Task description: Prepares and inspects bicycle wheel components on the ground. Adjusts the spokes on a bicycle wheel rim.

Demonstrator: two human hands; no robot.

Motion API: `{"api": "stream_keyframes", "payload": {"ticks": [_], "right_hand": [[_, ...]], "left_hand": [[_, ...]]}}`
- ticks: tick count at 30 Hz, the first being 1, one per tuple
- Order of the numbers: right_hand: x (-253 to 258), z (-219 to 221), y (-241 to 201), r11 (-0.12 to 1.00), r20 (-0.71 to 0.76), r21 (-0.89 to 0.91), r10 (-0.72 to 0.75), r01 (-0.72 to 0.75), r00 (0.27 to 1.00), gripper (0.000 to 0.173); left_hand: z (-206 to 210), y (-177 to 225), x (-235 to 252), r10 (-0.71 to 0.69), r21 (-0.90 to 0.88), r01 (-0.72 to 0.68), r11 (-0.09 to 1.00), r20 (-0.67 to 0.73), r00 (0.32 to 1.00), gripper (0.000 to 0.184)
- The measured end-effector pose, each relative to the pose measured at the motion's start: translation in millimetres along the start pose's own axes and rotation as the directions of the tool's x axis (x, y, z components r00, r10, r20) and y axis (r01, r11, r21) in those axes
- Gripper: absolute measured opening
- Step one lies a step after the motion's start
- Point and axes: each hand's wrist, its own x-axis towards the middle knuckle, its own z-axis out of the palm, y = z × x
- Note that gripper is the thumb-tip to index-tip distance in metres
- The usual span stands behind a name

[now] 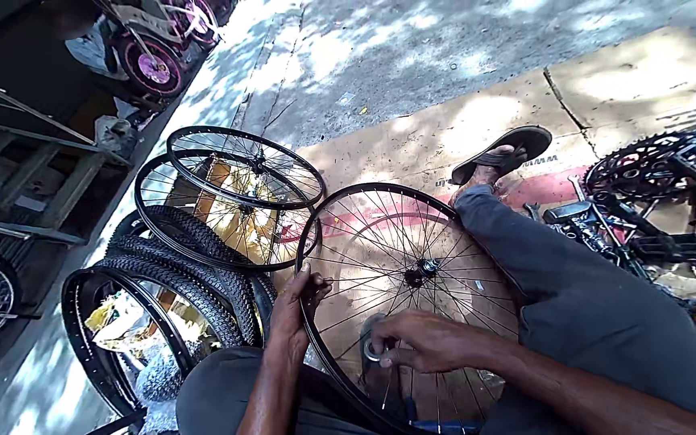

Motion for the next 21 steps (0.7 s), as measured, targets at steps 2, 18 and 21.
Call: {"api": "stream_keyframes", "payload": {"ticks": [2, 18, 21], "right_hand": [[-10, -1, 8, 0.964, -0.151, -0.262, 0.011, -0.051, 0.988, 0.023], [20, 49, -1, 0.999, 0.105, -0.051, 0.016, -0.011, 0.994, 0.025], [5, 31, 3, 0.991, 0.147, 0.134, -0.006, -0.014, 0.989, 0.027]], "left_hand": [[0, -1, -8, 0.044, -0.034, -0.042, 0.999, 0.065, 0.997, 0.040], [-13, -26, -2, -0.085, -0.016, 0.084, 0.996, -0.057, 0.995, 0.063], [-17, -28, -2, -0.097, 0.006, 0.098, 0.995, -0.065, 0.993, 0.057]]}}
